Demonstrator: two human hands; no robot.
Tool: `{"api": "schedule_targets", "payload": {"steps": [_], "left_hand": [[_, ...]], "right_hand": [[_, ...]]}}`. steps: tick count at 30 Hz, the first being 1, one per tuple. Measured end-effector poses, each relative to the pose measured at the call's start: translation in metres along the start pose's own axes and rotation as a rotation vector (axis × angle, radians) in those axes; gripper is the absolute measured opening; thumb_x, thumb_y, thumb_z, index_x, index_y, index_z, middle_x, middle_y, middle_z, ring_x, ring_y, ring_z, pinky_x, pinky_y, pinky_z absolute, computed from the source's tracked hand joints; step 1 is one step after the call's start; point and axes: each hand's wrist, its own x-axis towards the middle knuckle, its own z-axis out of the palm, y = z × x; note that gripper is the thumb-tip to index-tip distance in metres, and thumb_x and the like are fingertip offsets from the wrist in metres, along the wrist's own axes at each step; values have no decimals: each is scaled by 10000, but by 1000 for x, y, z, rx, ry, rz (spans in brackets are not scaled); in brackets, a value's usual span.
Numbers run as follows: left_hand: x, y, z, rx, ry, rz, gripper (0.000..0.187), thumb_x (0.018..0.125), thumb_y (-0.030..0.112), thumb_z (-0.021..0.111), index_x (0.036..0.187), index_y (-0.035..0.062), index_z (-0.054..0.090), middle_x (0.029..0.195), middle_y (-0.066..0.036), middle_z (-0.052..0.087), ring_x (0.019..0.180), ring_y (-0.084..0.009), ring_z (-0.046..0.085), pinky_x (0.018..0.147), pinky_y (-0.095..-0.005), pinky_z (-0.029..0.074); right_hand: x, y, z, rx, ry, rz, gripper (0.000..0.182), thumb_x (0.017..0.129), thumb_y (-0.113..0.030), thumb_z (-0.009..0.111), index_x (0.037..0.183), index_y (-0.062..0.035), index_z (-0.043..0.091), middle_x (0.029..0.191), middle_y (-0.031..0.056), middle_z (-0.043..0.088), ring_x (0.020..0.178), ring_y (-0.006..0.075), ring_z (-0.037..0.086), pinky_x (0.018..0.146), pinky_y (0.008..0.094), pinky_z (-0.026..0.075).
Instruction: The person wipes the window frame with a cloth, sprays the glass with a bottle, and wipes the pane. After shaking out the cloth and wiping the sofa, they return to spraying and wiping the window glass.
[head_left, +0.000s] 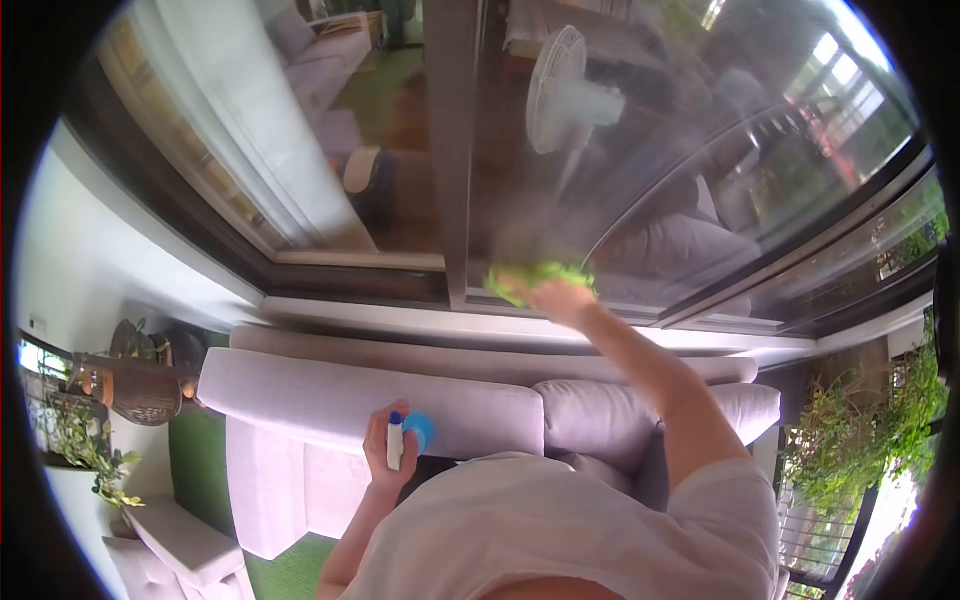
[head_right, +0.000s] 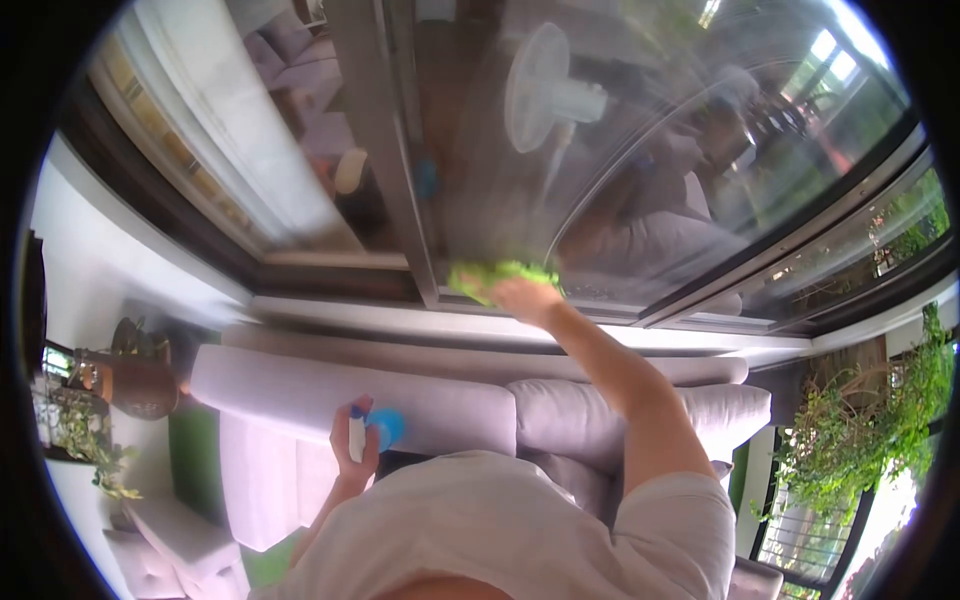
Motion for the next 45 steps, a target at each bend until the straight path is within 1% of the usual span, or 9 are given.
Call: {"api": "schedule_targets", "payload": {"steps": [4, 7, 12, 18, 19, 32, 36, 41, 45], "left_hand": [[-8, 6, -8, -7, 30, -44, 316, 746, 11, 531, 1061, 13, 566, 1010, -165, 631, 888, -328, 632, 797, -365, 503], [-10, 0, -4, -22, 85, -4, 307, 749, 15, 532, 1054, 8, 569, 985, -159, 631, 869, -324, 631, 787, -357, 500], [1, -6, -4, -12, 17, 3, 302, 748, 17, 540, 1047, 15, 579, 978, -152, 628, 874, -312, 631, 773, -357, 498], [1, -3, -3, -10, -15, -63, 295, 751, 37, 554, 1044, 19, 582, 991, -148, 631, 872, -312, 630, 772, -353, 498], [2, -2, -3, -29, 4, -50, 287, 753, 41, 554, 1037, 18, 581, 1002, -152, 632, 867, -313, 630, 773, -355, 499], [-14, -4, -6, 19, 34, -155, 290, 769, 75, 556, 1047, -7, 564, 1052, -179, 639, 940, -310, 640, 828, -365, 495], [-5, -13, -3, -30, 23, -143, 317, 770, 73, 553, 1075, -15, 561, 1038, -169, 639, 927, -293, 632, 828, -358, 489], [8, -22, 2, -97, -21, -111, 321, 770, 60, 542, 1081, -14, 566, 1006, -147, 631, 942, -266, 615, 849, -350, 471], [18, -17, 6, -91, -60, -90, 317, 774, 64, 541, 1081, -8, 571, 1007, -144, 633, 947, -272, 614, 854, -351, 470]], "right_hand": [[15, 17, 114, -49, 342, -191, 583, 885, -153, 485, 1444, -156, 320, 1300, 24, 498, 1215, 173, 466, 1011, 306, 415], [-40, 43, -83, -227, 313, 105, 391, 849, -148, 503, 1235, -181, 555, 1094, 20, 629, 1126, 178, 546, 968, 340, 455], [-151, 154, -343, -751, 1543, 477, 473, 883, -212, 543, 1331, -77, 475, 1317, 209, 496, 1281, 349, 412, 1036, 431, 326], [-73, 142, -310, -906, 1733, 590, 501, 891, -167, 507, 1384, -132, 424, 1395, 161, 436, 1335, 311, 363, 1114, 428, 218], [-52, 77, -268, -235, 981, 916, 423, 723, -213, 639, 1143, -189, 591, 1044, 112, 648, 942, 274, 618, 717, 457, 483], [4, -51, 129, 143, -65, 220, 757, 847, -126, 558, 1485, -342, 212, 1411, -38, 440, 1140, 134, 525, 991, 333, 377], [-112, -4, 228, 76, 104, 429, 716, 816, -15, 502, 1438, -333, 345, 1556, -118, 148, 1381, 138, 266, 1140, 384, 263], [-219, 50, 176, 276, 286, 644, 637, 791, 69, 496, 1362, -214, 485, 1288, 87, 539, 1209, 236, 501, 1030, 462, 402], [-265, 126, -9, -168, 1300, 883, 705, 815, -19, 555, 1468, -79, 297, 1400, 253, 393, 1261, 410, 418, 1056, 477, 324]]}}
